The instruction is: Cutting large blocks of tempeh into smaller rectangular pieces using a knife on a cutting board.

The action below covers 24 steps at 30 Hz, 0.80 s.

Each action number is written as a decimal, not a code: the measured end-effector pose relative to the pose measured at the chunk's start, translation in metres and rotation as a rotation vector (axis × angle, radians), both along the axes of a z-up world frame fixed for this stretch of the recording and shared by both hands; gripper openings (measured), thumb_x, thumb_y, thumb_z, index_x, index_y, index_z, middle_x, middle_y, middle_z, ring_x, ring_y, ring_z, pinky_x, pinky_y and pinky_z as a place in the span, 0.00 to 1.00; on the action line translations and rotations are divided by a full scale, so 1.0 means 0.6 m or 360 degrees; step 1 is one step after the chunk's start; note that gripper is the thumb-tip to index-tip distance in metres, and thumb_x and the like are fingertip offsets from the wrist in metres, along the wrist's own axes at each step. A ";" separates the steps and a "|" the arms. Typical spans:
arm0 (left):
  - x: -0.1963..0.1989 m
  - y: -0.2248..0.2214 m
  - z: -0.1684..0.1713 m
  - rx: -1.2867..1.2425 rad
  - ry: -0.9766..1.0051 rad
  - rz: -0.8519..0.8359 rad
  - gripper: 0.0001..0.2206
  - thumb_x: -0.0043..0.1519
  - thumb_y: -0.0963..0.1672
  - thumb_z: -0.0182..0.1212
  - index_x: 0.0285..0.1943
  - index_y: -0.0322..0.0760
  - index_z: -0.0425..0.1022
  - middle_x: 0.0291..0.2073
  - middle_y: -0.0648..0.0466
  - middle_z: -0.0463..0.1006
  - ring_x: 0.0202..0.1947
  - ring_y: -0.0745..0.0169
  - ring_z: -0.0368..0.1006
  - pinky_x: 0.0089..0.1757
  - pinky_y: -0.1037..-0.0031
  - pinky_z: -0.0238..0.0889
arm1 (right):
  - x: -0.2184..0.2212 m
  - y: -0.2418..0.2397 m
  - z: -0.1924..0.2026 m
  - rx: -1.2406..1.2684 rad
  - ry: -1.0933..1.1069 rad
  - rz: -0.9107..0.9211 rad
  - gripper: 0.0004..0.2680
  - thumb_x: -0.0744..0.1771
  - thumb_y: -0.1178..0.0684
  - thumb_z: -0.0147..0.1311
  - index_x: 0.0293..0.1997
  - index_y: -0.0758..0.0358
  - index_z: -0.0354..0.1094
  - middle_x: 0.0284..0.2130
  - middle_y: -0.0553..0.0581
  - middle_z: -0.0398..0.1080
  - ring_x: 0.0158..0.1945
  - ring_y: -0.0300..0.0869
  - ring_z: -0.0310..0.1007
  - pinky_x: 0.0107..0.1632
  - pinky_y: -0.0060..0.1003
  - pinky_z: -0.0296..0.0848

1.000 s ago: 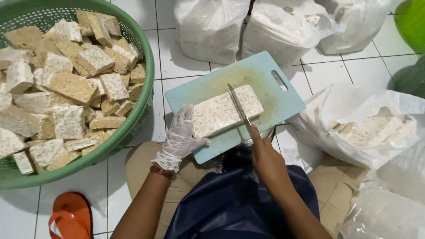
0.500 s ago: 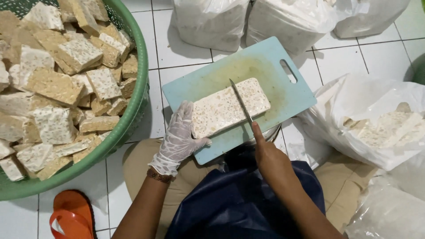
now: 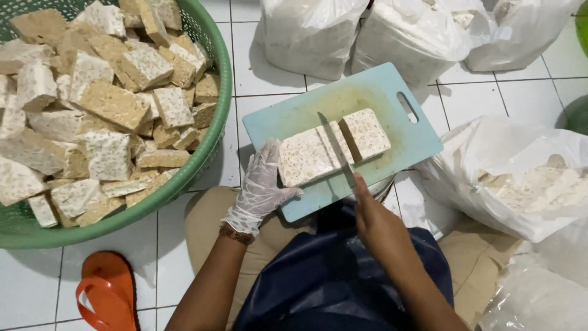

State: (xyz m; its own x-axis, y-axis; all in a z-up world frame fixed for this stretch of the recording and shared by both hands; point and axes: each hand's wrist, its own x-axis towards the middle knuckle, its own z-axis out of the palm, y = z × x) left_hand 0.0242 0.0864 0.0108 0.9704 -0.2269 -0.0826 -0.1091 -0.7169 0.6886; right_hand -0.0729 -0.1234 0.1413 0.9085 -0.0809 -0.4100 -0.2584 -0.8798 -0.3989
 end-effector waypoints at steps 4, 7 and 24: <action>-0.005 0.000 0.005 -0.0013 0.0020 0.0018 0.57 0.35 0.58 0.75 0.73 0.37 0.46 0.69 0.40 0.49 0.70 0.41 0.42 0.67 0.63 0.25 | 0.001 0.025 -0.024 -0.0009 0.0063 0.0108 0.23 0.67 0.50 0.34 0.73 0.43 0.35 0.46 0.68 0.70 0.48 0.61 0.72 0.47 0.53 0.70; -0.007 0.001 0.015 -0.0041 -0.0032 -0.0008 0.55 0.39 0.57 0.74 0.73 0.36 0.46 0.69 0.40 0.49 0.70 0.41 0.42 0.66 0.61 0.27 | 0.002 0.035 -0.034 -0.0021 0.0001 0.0177 0.23 0.68 0.52 0.34 0.73 0.46 0.34 0.45 0.69 0.70 0.47 0.61 0.72 0.44 0.54 0.71; -0.028 -0.050 0.058 0.0268 0.0001 0.0252 0.57 0.38 0.65 0.65 0.73 0.38 0.44 0.68 0.41 0.48 0.68 0.37 0.44 0.63 0.54 0.39 | 0.025 0.025 -0.118 0.0005 -0.0017 0.0378 0.26 0.67 0.55 0.35 0.73 0.52 0.25 0.28 0.68 0.73 0.31 0.59 0.75 0.30 0.49 0.72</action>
State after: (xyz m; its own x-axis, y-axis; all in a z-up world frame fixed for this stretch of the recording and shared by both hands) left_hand 0.0076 0.0563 0.0454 0.9928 -0.0549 -0.1068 0.0141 -0.8299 0.5578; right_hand -0.0579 -0.1084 0.0703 0.9061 0.1371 -0.4002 -0.0398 -0.9142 -0.4032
